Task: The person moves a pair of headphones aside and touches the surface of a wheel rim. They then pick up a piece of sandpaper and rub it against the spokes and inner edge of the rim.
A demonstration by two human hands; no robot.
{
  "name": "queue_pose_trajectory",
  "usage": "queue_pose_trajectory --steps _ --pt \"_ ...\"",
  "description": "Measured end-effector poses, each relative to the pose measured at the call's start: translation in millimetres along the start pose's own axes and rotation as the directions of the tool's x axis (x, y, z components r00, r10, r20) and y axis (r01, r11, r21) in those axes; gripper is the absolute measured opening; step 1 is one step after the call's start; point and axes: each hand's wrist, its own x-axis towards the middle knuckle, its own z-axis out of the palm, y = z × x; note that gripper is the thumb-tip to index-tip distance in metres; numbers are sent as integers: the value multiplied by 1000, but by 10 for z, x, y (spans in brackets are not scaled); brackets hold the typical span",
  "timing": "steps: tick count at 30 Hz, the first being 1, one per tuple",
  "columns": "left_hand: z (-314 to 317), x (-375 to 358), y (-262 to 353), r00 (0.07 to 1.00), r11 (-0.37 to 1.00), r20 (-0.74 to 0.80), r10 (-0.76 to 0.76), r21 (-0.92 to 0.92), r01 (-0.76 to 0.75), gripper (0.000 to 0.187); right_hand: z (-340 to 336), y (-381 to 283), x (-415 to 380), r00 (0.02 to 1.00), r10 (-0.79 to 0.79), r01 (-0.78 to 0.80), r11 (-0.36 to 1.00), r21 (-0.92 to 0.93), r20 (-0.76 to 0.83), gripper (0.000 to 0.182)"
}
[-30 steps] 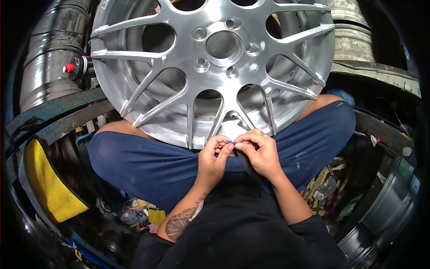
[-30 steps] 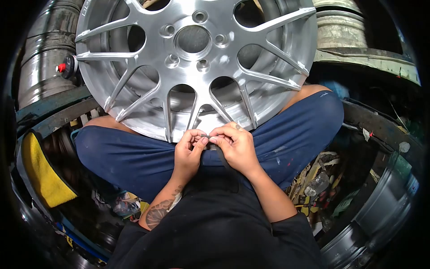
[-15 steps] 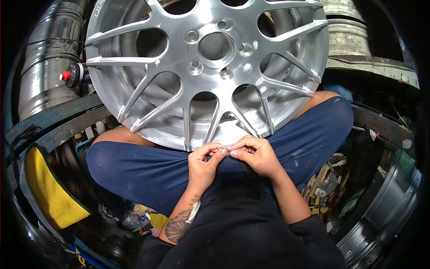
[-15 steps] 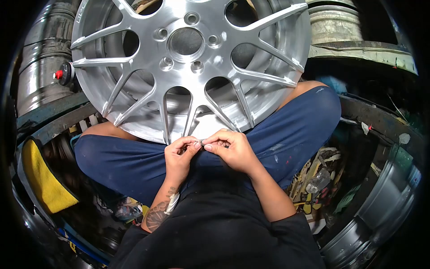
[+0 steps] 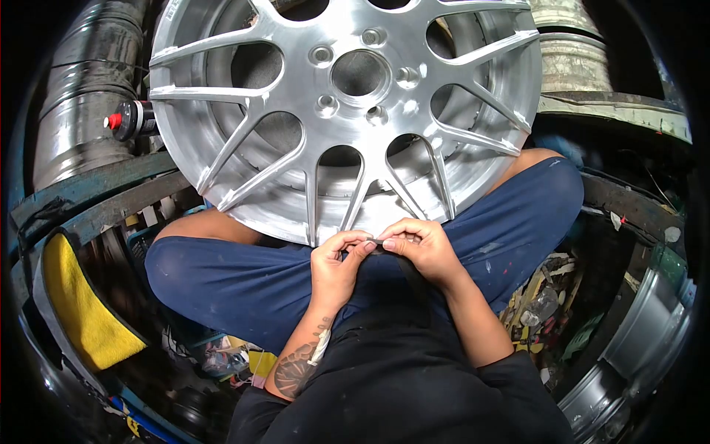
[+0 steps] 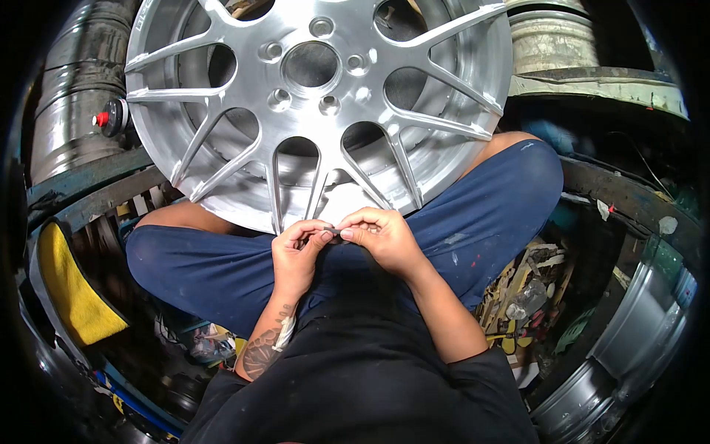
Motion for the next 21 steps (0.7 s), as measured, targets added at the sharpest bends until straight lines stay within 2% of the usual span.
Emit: queue_pose_trajectory --steps 6,9,12,14,15,17,18,19,20,21 --pt "-51 -9 -33 992 992 20 121 30 -121 10 1 -17 -47 996 85 -85 996 -3 40 14" --pt "-55 4 -32 988 986 34 153 62 -155 11 3 -10 -71 997 69 -63 980 -189 29 18" --pt "-63 19 -20 992 990 19 124 67 -125 11 41 82 -35 1000 12 -13 990 -140 -9 19" --pt "-44 18 -22 998 998 -11 67 15 -67 11 45 39 -6 984 -178 162 933 -320 -21 18" --pt "-42 15 -25 999 997 -11 41 73 -40 13 50 4 -3 962 -271 242 881 -407 -13 17" --pt "-32 17 -36 1000 982 -17 -10 188 13 16 66 -64 -32 940 -331 258 850 -459 -84 15" --pt "-10 24 -5 992 921 47 114 370 -123 20 72 -93 -41 925 -361 263 834 -486 -118 14" --pt "22 28 52 967 810 132 219 527 -255 24 87 -130 -33 892 -425 303 814 -495 -153 15" --pt "50 23 73 925 658 234 300 651 -378 27 72 -219 -61 885 -431 268 781 -564 -175 15" --pt "71 34 17 883 569 300 361 679 -463 35 65 -294 -84 881 -430 243 768 -592 -196 15"
